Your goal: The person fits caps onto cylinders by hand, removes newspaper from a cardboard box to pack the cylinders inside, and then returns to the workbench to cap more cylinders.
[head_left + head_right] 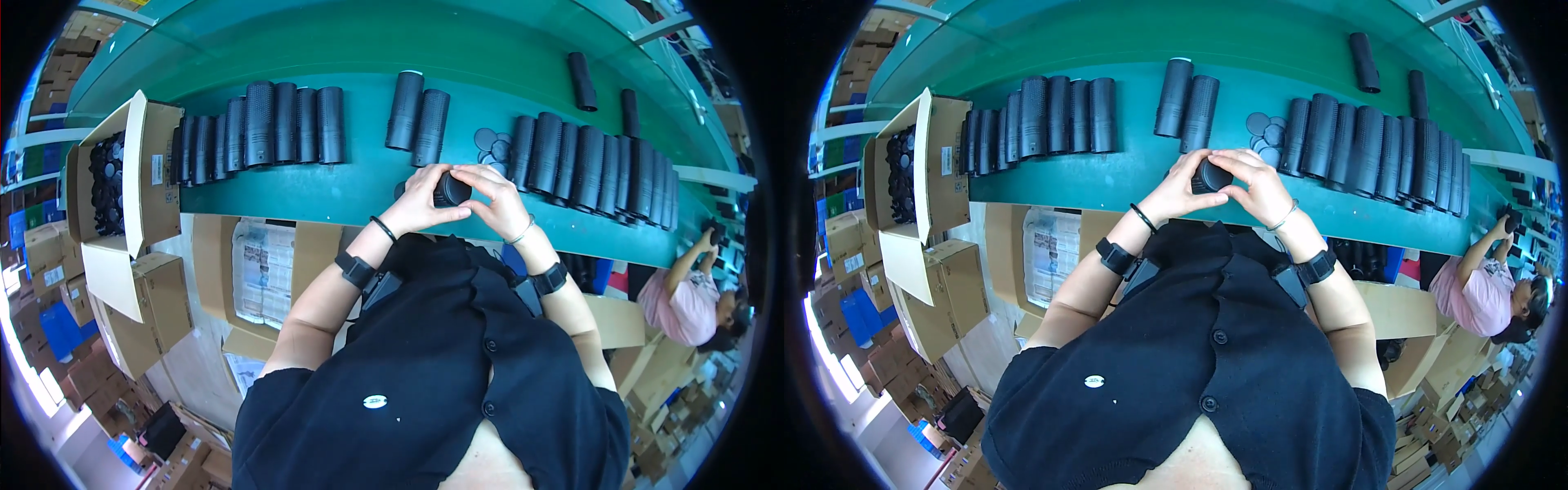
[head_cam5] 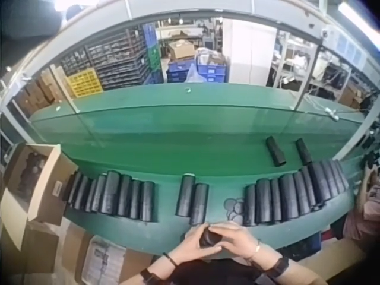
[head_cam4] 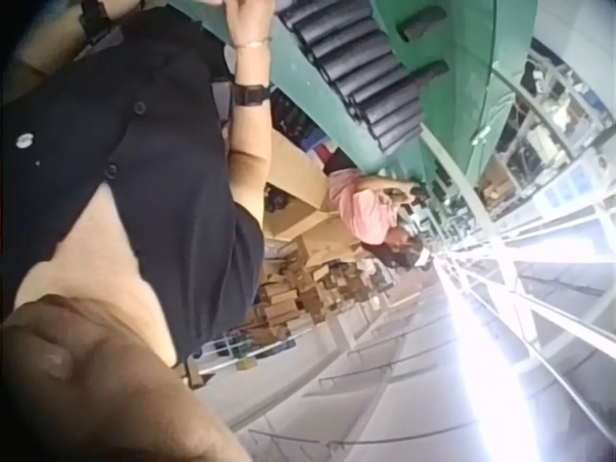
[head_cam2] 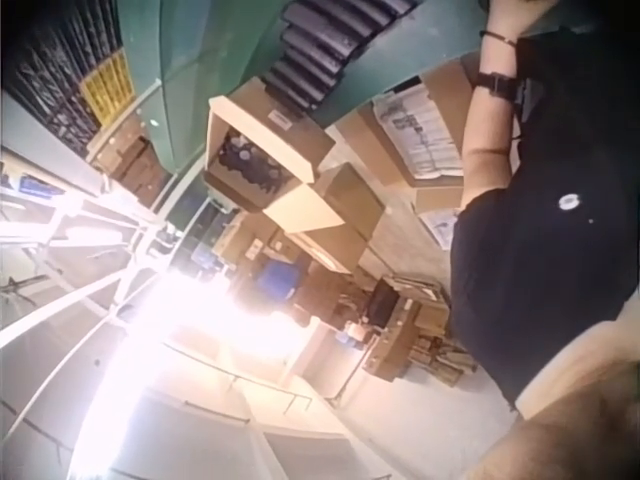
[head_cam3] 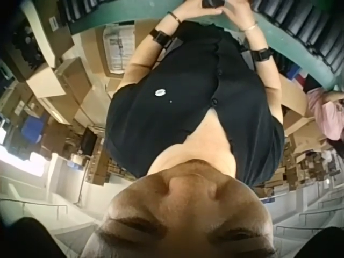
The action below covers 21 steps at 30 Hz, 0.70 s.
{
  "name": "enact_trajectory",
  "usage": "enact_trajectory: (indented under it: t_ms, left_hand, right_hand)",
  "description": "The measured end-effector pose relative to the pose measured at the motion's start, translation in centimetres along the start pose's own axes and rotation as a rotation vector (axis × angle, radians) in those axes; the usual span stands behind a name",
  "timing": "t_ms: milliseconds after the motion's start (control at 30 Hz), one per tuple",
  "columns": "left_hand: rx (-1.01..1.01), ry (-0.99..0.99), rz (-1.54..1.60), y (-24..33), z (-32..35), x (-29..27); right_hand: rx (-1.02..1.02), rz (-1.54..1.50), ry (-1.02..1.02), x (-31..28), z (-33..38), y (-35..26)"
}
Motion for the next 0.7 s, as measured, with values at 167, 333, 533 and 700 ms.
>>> enact_trajectory:
  t_ms: [167,333,533,700]
  left_hand:
    - [0.010,0.015,0.022,-1.1,0.0,0.2]
    - [0.037,0.019,0.019,-1.2,0.0,0.2]
    - [0.021,0.015,0.081,-1.4,0.1,-0.1]
    - [-0.007,0.033,0.099,-1.5,0.1,-0.4]
  right_hand:
    - [-0.026,0.035,-0.020,0.2,-0.2,-0.5]
    - [-0.050,0.079,-0.046,0.4,-0.5,-1.2]
    - [-0.075,0.067,-0.030,0.6,-0.7,-1.5]
    - [-0.076,0.153,-0.076,1.2,-1.5,-1.9]
Point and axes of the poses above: each hand's wrist, its own z-axis away from the middle knuckle, its own x-axis out of the palm, y = z × x, the point moved 9 cm from there along -z, towards the middle knuckle, and after that the axes turned 3 degrees about z, right-handed, at the moved point
